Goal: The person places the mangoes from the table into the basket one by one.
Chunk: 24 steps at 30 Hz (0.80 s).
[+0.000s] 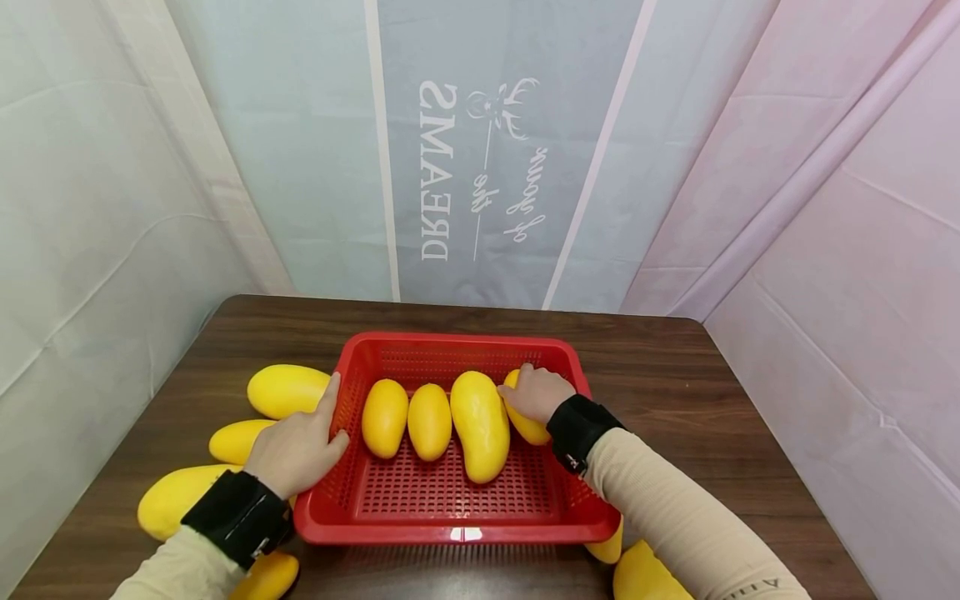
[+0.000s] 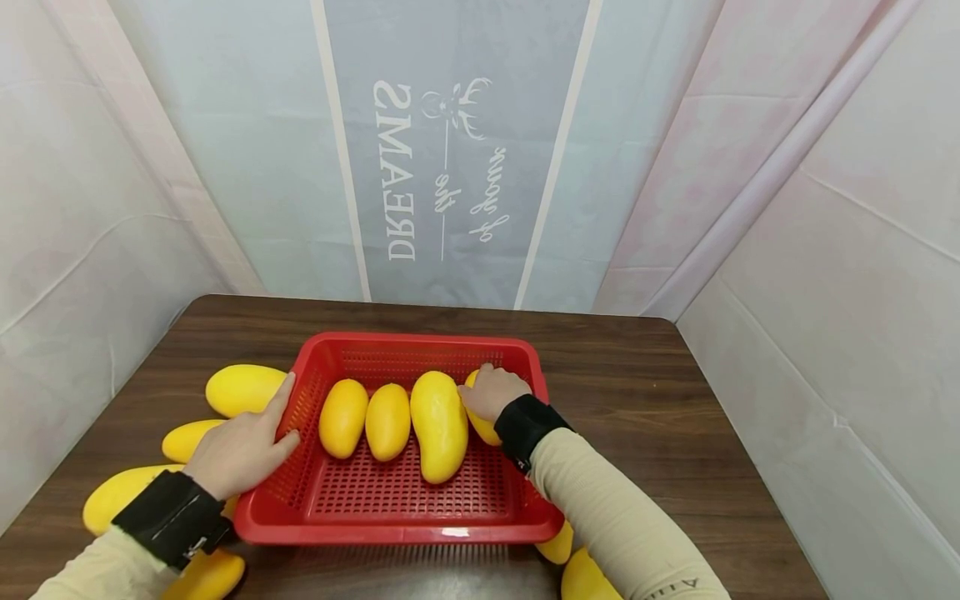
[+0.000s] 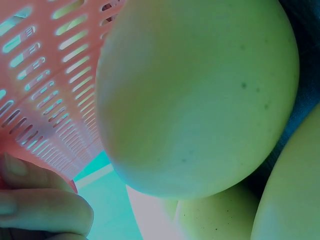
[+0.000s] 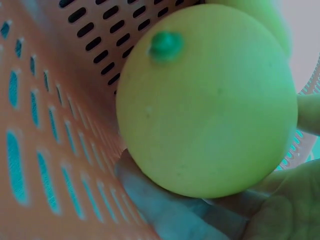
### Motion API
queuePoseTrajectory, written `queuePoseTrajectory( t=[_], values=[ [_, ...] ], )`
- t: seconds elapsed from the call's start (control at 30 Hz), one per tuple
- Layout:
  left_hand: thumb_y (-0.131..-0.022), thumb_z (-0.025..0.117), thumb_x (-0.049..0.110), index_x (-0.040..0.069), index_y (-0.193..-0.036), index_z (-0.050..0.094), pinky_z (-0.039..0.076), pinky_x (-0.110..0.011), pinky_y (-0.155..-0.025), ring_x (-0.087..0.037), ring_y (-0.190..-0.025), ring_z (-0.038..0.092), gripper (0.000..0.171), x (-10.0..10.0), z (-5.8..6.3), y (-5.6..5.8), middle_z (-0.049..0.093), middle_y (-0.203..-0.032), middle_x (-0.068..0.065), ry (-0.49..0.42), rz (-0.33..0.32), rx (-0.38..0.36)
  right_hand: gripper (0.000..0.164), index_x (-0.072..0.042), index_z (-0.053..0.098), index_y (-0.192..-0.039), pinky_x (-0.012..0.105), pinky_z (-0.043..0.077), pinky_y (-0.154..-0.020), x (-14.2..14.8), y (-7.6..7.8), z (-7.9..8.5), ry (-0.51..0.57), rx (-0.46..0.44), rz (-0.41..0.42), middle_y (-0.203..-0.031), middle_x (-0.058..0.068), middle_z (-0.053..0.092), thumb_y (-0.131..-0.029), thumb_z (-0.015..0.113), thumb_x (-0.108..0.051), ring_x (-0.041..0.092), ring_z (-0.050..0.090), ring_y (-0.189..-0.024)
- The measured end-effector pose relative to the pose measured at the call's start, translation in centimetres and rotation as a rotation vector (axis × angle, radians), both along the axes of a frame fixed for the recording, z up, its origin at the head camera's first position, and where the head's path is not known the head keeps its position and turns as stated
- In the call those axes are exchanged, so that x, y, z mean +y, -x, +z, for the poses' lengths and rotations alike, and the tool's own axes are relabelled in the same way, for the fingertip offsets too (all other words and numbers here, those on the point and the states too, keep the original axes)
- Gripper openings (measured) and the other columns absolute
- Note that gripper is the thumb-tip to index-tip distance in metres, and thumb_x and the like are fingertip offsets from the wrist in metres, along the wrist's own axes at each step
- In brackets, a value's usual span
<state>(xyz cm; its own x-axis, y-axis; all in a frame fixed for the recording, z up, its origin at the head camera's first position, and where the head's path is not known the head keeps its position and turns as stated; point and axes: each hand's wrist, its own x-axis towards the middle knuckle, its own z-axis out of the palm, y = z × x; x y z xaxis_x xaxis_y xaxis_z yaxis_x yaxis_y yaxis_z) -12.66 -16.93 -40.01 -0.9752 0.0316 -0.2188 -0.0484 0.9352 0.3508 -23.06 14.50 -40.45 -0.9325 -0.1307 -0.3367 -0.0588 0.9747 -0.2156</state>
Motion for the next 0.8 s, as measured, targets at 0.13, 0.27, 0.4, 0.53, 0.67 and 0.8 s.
queuePoseTrajectory(
  t=[0.13, 0.27, 0.4, 0.53, 0.67, 0.8],
  values=[
    [-0.094, 0.054, 0.029, 0.011, -0.16, 0.004, 0.042, -0.03, -0.044, -0.016, -0.042, 0.051, 0.085, -0.03, -0.03, 0.02, 0.051, -0.056, -0.002, 0.003, -0.002, 0.007, 0.073, 0.006, 0.042, -0.142, 0.038, 0.054, -0.079, -0.09, 0.14, -0.14, -0.013, -0.002, -0.001, -0.105, 0.017, 0.063, -0.097, 0.052, -0.051, 0.027, 0.059, -0.078],
    [-0.094, 0.054, 0.028, 0.011, -0.16, 0.004, 0.042, -0.03, -0.044, -0.016, -0.042, 0.051, 0.085, 0.0, -0.08, 0.01, 0.051, -0.056, -0.002, 0.003, -0.001, 0.006, 0.074, 0.006, 0.04, -0.143, 0.038, 0.054, -0.079, -0.1, 0.18, -0.15, -0.015, -0.015, -0.005, -0.106, 0.018, 0.063, -0.097, 0.052, -0.05, 0.027, 0.059, -0.078],
    [-0.094, 0.054, 0.029, 0.011, -0.16, 0.004, 0.043, -0.03, -0.044, -0.016, -0.042, 0.051, 0.085, 0.07, -0.16, 0.03, 0.052, -0.056, -0.002, -0.002, -0.001, 0.006, 0.075, 0.006, 0.037, -0.146, 0.04, 0.054, -0.085, -0.1, 0.16, -0.15, -0.019, -0.04, -0.007, -0.116, 0.02, 0.062, -0.098, 0.05, -0.05, 0.028, 0.06, -0.085],
    [-0.094, 0.055, 0.029, 0.01, -0.16, 0.004, 0.043, -0.03, -0.044, -0.016, -0.042, 0.052, 0.085, 0.09, -0.18, 0.03, 0.052, -0.056, -0.002, -0.003, 0.0, 0.007, 0.072, 0.006, 0.036, -0.147, 0.042, 0.051, -0.094, -0.14, 0.15, -0.24, -0.004, -0.077, -0.004, -0.125, 0.02, 0.06, -0.1, 0.047, -0.048, 0.029, 0.06, -0.093],
    [-0.094, 0.055, 0.029, 0.011, -0.16, 0.004, 0.043, -0.03, -0.044, -0.016, -0.042, 0.051, 0.086, 0.05, -0.19, 0.01, 0.052, -0.056, -0.002, -0.004, 0.002, 0.005, 0.069, 0.006, 0.035, -0.146, 0.042, 0.049, -0.098, -0.21, 0.14, -0.29, 0.012, -0.105, 0.009, -0.127, 0.02, 0.059, -0.102, 0.044, -0.046, 0.029, 0.06, -0.098],
    [-0.094, 0.055, 0.029, 0.011, -0.16, 0.004, 0.043, -0.03, -0.044, -0.016, -0.042, 0.051, 0.086, 0.03, -0.17, 0.02, 0.051, -0.056, -0.002, -0.002, 0.002, 0.008, 0.07, 0.007, 0.032, -0.148, 0.043, 0.048, -0.1, -0.28, 0.11, -0.22, 0.007, -0.119, 0.016, -0.132, 0.021, 0.057, -0.102, 0.043, -0.045, 0.03, 0.06, -0.103]
  ],
)
